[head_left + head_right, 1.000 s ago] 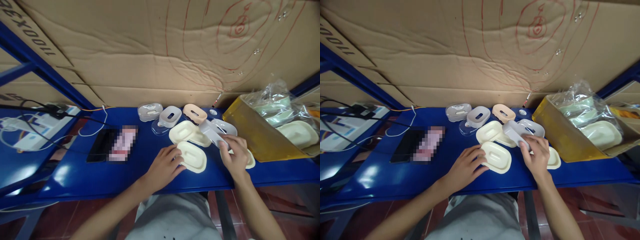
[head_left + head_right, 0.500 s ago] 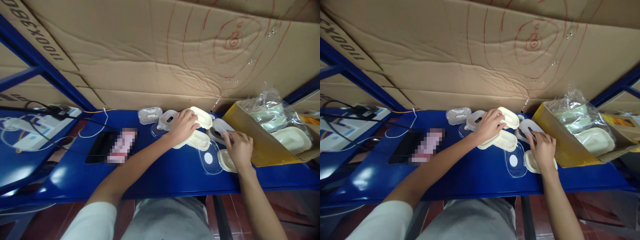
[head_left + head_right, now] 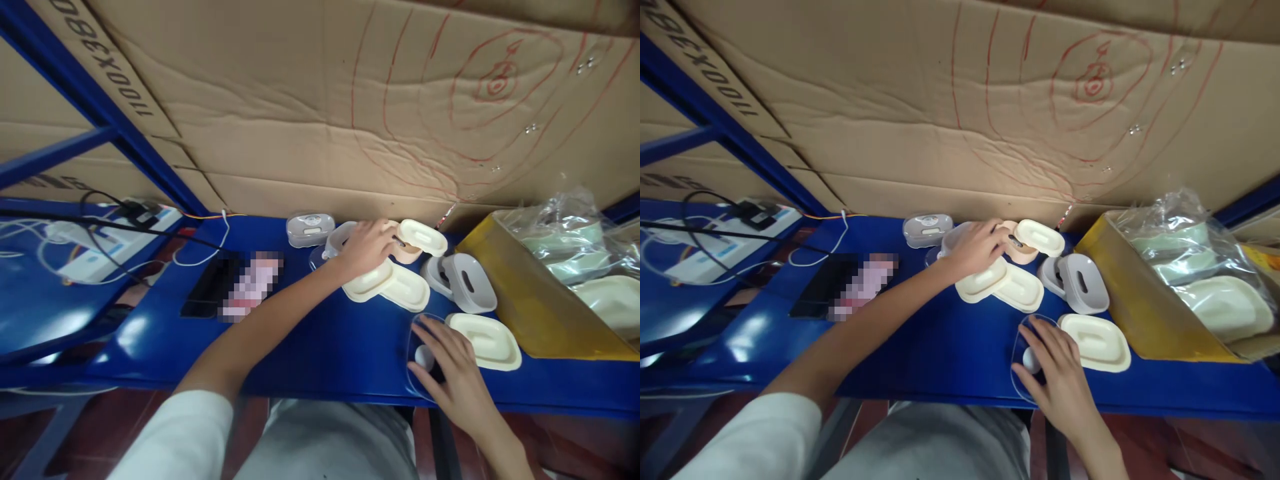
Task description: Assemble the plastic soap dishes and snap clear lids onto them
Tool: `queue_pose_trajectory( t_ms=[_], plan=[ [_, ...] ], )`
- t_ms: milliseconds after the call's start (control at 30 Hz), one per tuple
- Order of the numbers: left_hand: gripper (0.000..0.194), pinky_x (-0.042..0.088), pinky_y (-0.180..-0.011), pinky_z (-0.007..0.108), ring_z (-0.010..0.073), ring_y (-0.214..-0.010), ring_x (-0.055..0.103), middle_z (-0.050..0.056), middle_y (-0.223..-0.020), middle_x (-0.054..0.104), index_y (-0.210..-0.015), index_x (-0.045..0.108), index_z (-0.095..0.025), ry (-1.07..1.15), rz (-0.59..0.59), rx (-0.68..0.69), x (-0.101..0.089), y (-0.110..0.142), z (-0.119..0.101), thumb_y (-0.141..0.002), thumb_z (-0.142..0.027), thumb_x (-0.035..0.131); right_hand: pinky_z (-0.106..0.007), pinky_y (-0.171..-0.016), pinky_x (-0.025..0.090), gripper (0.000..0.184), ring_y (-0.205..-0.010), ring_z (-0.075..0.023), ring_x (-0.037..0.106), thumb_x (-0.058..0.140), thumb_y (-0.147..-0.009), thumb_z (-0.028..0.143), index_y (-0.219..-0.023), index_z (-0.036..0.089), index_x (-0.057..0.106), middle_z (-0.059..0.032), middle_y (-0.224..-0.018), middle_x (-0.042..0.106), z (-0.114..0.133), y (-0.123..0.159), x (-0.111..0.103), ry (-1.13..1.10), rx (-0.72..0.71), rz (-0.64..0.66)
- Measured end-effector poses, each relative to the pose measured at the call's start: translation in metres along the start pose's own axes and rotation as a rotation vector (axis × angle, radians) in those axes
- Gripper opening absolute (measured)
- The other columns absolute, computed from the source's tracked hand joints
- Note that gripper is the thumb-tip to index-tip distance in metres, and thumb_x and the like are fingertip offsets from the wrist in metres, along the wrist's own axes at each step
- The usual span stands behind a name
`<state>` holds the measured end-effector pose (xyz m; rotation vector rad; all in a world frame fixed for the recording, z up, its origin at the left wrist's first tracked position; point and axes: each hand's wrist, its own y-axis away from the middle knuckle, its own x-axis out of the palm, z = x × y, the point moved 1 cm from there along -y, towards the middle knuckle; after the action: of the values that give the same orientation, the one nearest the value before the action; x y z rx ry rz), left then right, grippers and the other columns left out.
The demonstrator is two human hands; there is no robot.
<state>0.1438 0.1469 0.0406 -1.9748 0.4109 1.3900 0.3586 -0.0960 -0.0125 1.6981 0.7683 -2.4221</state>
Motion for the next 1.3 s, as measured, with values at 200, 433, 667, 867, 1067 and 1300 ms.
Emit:
queue_pose_trajectory(
  t_ms=[200,433,667,867,1067,1300],
  plan=[
    [0.043,0.043,-0.120,0.056,0.0346,-0.142,0.056,0.018,-0.148,0.060,-0.134,0.063,-0.017,-0.057,0.083,-0.211,-0.041,0.056,0.090,-0.095,-0.003,0.053,-0.065,-0.108,0.058,0.068,-0.145,-0.0416,0.060,0.063,-0.107,0.052,-0.169,0.032,0.042,-0.0159,-0.169,0.052,-0.015,-0.004,0.009,-0.053,0.097,0.020],
    [0.061,0.045,-0.121,0.057,0.0345,-0.152,0.049,0.019,-0.157,0.054,-0.143,0.055,-0.018,-0.077,0.136,-0.347,-0.058,0.091,0.143,-0.085,-0.002,0.054,-0.056,-0.111,0.055,0.036,-0.136,-0.0316,0.069,0.061,-0.110,0.030,-0.145,0.032,0.066,-0.0087,-0.152,0.070,-0.005,-0.018,0.004,-0.102,-0.084,-0.035],
    [0.051,0.032,-0.128,0.062,0.0402,-0.162,0.035,0.024,-0.173,0.036,-0.152,0.053,-0.014,-0.161,0.055,-0.363,-0.052,0.089,0.104,-0.102,-0.009,0.044,-0.060,-0.115,0.047,0.052,-0.128,-0.0325,0.073,0.072,-0.104,0.050,-0.150,0.026,0.064,-0.0103,-0.148,0.073,0.027,-0.002,0.007,0.038,-0.253,0.058],
    [0.037,0.055,-0.104,0.054,0.0401,-0.129,0.067,0.014,-0.145,0.067,-0.137,0.065,-0.024,-0.160,0.173,-0.216,-0.072,0.122,0.048,-0.105,-0.042,0.067,-0.051,-0.105,0.058,0.037,-0.124,-0.0283,0.075,0.059,-0.109,0.015,-0.144,0.021,0.069,-0.0128,-0.148,0.072,0.026,0.003,0.010,0.053,-0.248,-0.018],
    [0.021,0.056,-0.096,0.046,0.0337,-0.111,0.075,0.012,-0.119,0.078,-0.119,0.069,-0.020,-0.249,0.267,-0.092,-0.065,0.128,0.025,-0.099,-0.014,0.070,-0.041,-0.097,0.064,0.039,-0.117,-0.0258,0.077,0.060,-0.101,0.000,-0.128,0.022,0.077,-0.0130,-0.137,0.075,0.021,-0.013,-0.021,-0.131,-0.262,-0.238],
    [0.021,0.051,-0.094,0.042,0.0294,-0.108,0.074,0.012,-0.114,0.077,-0.112,0.069,-0.017,-0.230,0.164,0.021,-0.049,0.074,0.002,-0.103,-0.005,0.054,-0.039,-0.095,0.063,0.036,-0.108,-0.0232,0.078,0.068,-0.095,-0.001,-0.113,0.028,0.080,-0.0069,-0.130,0.076,-0.016,-0.086,-0.057,-0.127,-0.194,-0.557]
  ],
)
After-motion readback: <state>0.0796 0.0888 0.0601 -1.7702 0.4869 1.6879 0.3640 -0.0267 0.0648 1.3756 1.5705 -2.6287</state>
